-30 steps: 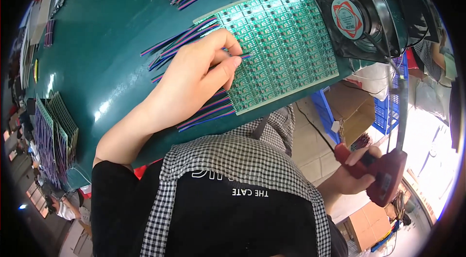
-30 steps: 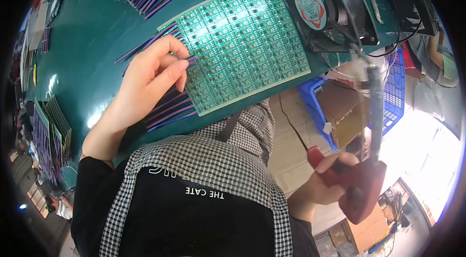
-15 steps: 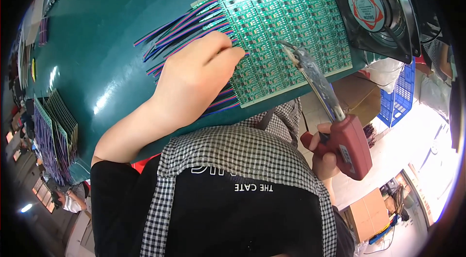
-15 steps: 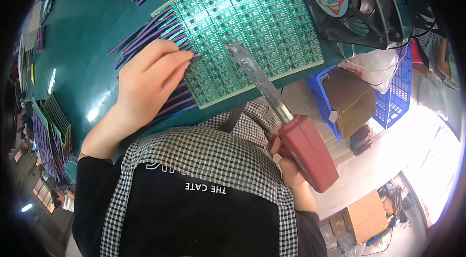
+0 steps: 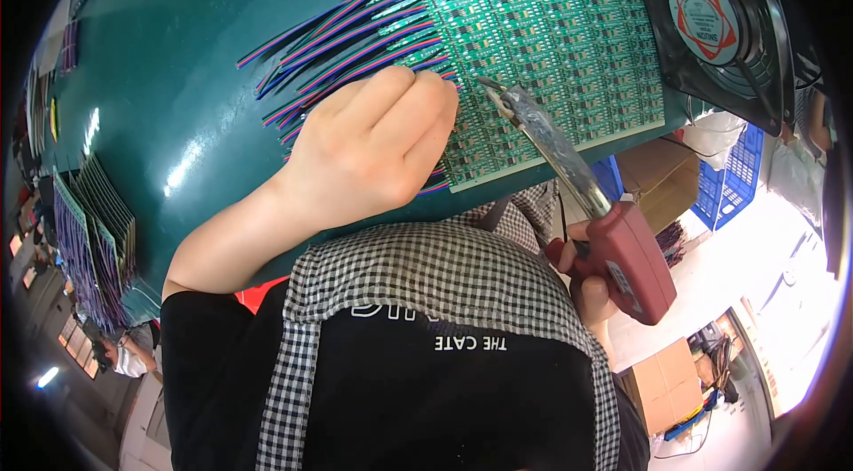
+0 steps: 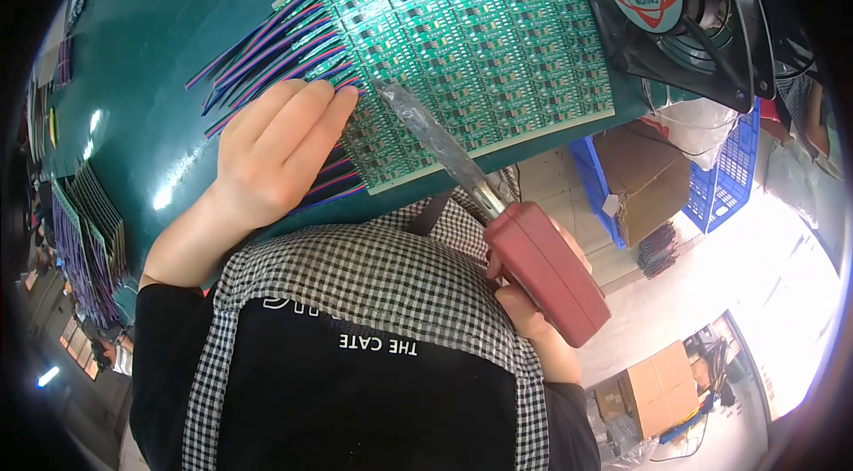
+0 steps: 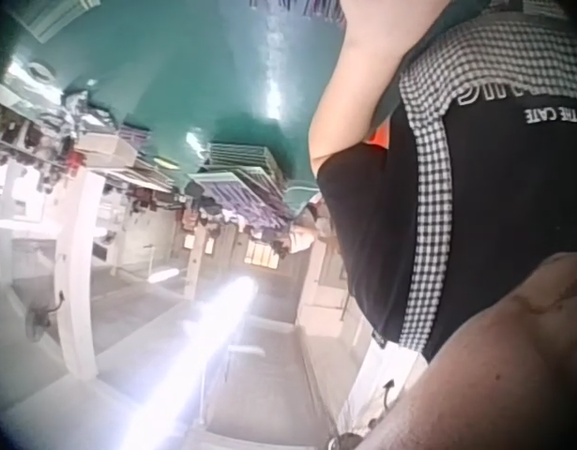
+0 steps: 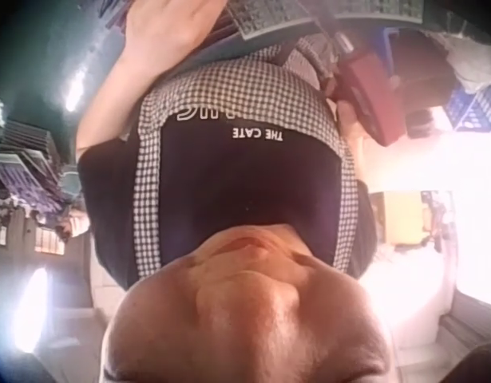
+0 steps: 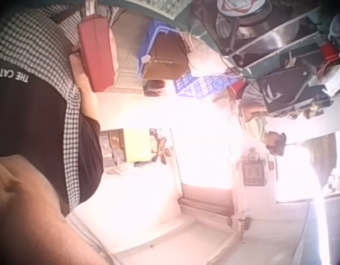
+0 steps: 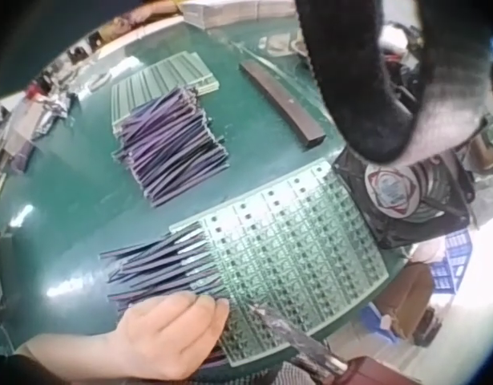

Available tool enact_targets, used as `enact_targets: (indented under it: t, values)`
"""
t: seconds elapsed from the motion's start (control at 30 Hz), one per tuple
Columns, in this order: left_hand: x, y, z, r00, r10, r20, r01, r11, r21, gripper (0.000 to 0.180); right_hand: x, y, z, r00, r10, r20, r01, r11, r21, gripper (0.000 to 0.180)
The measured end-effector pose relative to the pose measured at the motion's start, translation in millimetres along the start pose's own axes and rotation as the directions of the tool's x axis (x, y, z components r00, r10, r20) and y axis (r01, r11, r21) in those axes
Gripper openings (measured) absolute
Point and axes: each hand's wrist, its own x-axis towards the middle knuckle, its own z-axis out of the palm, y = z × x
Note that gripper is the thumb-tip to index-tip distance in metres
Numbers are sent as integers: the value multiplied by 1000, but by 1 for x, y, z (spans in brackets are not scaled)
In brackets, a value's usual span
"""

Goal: The person solders wire strips to a printed circuit board using a soldering iron.

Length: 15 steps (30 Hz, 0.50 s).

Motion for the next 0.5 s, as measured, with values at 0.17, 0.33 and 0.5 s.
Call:
enact_targets:
  t: [0.17, 0.33, 0.5]
  values:
    - [-2, -1, 0, 999, -38, 9, 38, 999, -25, 21, -3, 8, -9, 999, 19, 33, -17, 998, -58, 85]
    - [-1, 0, 1, 999, -50, 8, 50, 999, -10, 22, -6, 22, -19, 991, -94, 94, 111, 973, -202, 81]
    - [-1, 0, 1, 999, -40, 7, 40, 999, 15, 21, -8, 28, -31, 976, -129, 178, 187, 911, -367, 77]
